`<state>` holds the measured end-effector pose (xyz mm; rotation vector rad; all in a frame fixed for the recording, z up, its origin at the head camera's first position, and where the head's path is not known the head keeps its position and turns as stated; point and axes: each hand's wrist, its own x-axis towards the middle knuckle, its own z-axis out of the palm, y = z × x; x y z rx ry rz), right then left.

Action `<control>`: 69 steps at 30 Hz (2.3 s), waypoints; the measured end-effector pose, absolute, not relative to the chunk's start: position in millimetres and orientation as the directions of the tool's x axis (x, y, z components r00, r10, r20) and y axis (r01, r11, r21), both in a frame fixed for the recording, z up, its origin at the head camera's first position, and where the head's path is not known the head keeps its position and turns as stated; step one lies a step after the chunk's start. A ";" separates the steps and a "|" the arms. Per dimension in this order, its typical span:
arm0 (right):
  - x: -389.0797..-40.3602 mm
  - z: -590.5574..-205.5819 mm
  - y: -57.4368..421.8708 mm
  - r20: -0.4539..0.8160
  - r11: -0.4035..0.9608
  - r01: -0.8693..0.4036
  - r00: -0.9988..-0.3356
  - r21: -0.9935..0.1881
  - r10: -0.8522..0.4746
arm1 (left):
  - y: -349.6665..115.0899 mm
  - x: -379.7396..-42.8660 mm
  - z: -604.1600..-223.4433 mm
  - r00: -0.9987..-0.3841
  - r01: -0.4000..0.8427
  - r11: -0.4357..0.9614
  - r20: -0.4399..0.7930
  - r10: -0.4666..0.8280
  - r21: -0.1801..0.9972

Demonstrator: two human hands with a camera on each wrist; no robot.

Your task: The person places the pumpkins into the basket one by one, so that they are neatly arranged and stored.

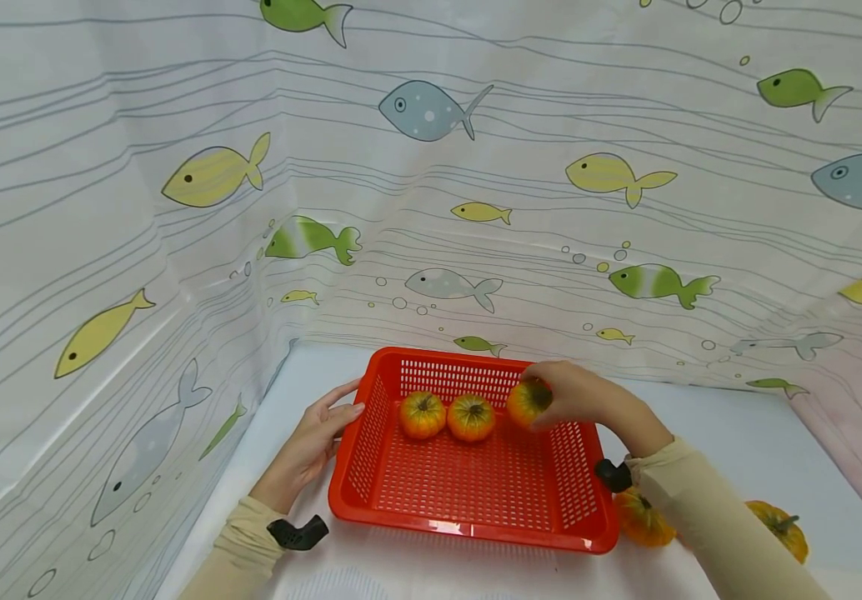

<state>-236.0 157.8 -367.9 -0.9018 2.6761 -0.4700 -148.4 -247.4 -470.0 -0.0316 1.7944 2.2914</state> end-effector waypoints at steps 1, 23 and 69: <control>-237.2 -369.2 155.5 -0.172 0.759 -0.525 -0.767 -0.385 -0.618 | -247.5 -148.4 -470.0 -0.973 -0.193 -0.223 -0.158 0.166 0.955; -236.9 -393.0 116.4 -0.332 0.841 -0.494 -0.772 -0.223 -0.542 | -246.4 -147.2 -467.9 -0.974 -0.191 -0.210 -0.157 0.166 0.959; -233.9 -380.3 134.0 -0.296 0.816 -0.461 -0.772 -0.350 -0.563 | -248.6 -148.4 -469.9 -0.973 -0.186 -0.219 -0.149 0.176 0.958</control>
